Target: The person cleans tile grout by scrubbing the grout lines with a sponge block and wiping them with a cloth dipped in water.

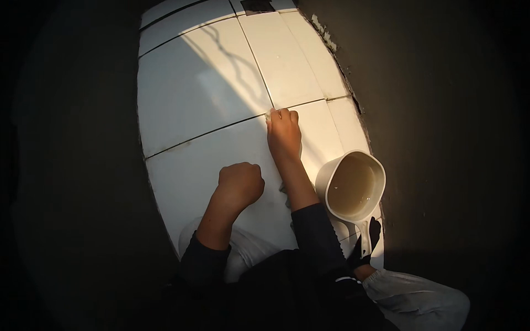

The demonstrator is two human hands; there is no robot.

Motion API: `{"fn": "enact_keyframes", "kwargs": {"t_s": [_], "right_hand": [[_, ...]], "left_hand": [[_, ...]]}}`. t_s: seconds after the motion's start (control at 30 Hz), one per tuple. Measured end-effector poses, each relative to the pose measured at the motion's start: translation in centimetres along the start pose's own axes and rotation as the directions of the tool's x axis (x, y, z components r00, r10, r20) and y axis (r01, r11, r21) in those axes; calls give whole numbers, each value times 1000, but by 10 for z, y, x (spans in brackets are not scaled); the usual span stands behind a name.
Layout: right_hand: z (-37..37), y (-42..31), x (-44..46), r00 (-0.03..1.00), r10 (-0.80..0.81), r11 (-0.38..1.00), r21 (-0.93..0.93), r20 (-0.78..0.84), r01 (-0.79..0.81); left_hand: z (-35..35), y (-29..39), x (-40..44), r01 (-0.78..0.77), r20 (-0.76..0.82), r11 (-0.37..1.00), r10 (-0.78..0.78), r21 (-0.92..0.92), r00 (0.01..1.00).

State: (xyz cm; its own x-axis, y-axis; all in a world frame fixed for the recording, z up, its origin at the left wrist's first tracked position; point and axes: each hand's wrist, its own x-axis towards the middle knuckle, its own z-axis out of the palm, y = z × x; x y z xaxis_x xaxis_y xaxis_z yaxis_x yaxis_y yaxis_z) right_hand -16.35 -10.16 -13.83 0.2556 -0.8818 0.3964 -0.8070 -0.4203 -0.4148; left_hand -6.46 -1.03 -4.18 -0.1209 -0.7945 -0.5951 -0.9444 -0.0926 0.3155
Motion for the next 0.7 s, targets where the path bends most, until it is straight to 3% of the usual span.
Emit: {"fn": "enact_keyframes", "kwargs": {"t_s": [0.13,0.23,0.7], "right_hand": [[-7,-7,-4,999,24,1000,15,38,-25],[-7,-5,-12,997,32,997,-70,68,-27],[-5,-8,-2,993,87,994,-79,76,-81]], "left_hand": [[-3,0,2,-11,-50,1000,12,21,999],[0,-1,0,-24,-26,1000,24,9,999],[2,-1,0,-14,3,1000,14,4,1000]]}}
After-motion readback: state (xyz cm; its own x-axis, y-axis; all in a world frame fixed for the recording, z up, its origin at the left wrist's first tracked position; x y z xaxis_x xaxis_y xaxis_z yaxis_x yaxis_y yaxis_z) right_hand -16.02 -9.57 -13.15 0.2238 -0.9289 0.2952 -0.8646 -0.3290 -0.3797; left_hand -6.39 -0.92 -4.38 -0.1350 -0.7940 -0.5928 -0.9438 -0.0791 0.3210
